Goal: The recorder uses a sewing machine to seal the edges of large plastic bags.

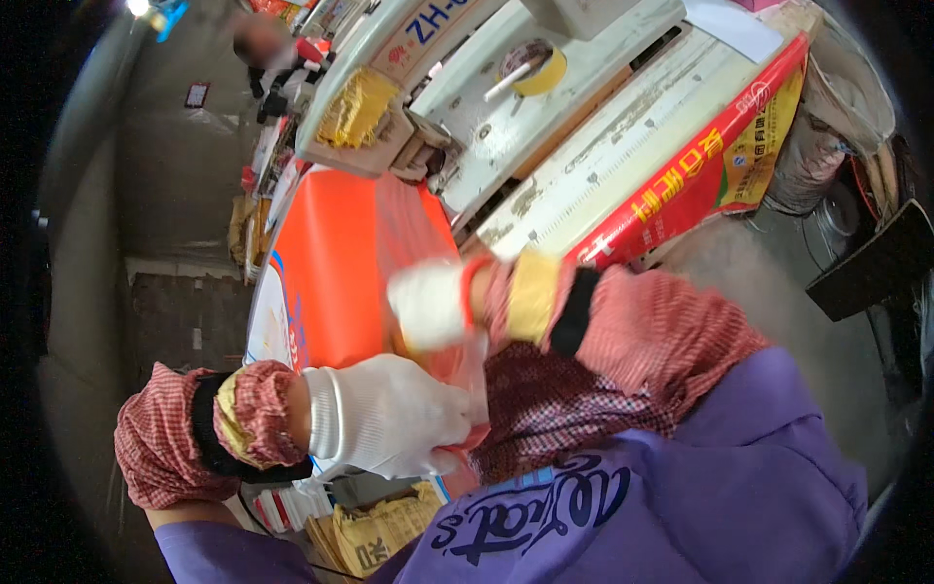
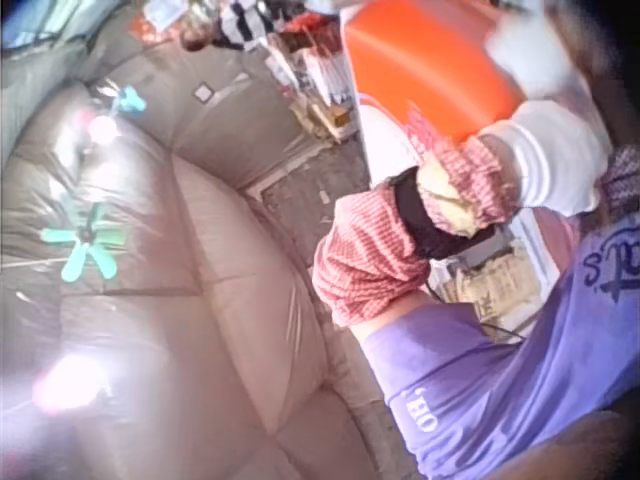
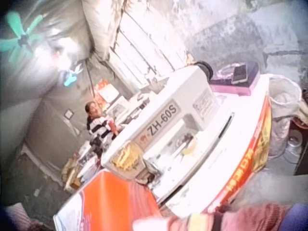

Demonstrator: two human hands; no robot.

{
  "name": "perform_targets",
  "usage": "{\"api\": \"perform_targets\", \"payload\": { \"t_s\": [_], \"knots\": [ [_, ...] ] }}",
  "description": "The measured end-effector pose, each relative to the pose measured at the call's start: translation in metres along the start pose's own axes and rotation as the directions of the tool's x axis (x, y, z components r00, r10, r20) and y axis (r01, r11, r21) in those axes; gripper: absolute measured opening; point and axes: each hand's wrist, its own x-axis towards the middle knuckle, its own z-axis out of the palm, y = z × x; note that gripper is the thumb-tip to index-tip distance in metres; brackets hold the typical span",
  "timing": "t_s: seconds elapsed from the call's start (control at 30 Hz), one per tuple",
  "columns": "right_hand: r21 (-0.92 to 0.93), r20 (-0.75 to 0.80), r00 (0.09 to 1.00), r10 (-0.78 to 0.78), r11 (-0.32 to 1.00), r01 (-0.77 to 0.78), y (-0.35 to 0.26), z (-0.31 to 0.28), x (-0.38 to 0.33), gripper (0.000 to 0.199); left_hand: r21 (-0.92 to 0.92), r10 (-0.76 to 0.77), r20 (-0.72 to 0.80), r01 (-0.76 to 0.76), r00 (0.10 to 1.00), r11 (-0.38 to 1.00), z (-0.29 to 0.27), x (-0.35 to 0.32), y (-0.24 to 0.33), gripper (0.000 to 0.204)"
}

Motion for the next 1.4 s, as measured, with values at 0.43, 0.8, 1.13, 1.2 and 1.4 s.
{"api": "perform_targets", "payload": {
  "t_s": [0.43,0.8,1.13,1.2,1.4],
  "knots": [
    [-0.231,-0.286,0.807,0.517,0.780,-0.581,0.013,-0.014,0.023,0.032,0.176,0.195,-0.055,-0.183,0.979,0.967,0.017,0.001,0.023,0.011],
    [-0.238,-0.383,0.804,0.456,0.792,-0.563,0.041,0.011,0.047,0.017,0.377,-0.281,0.076,0.234,0.957,0.896,-0.047,0.030,-0.017,0.035],
    [-0.155,-0.367,0.836,0.408,0.859,-0.487,0.029,0.014,0.032,0.019,0.407,-0.606,0.277,0.480,0.746,0.777,-0.029,-0.047,0.018,0.013],
    [-0.153,-0.368,0.841,0.396,0.866,-0.475,0.029,0.015,0.034,0.020,-0.026,-0.571,0.125,0.578,0.811,0.816,-0.006,-0.029,0.034,0.012],
    [-0.135,-0.383,0.829,0.408,0.863,-0.487,0.038,0.013,0.049,0.023,0.199,0.000,0.025,-0.005,1.000,0.980,-0.017,0.041,0.024,0.021]
  ]
}}
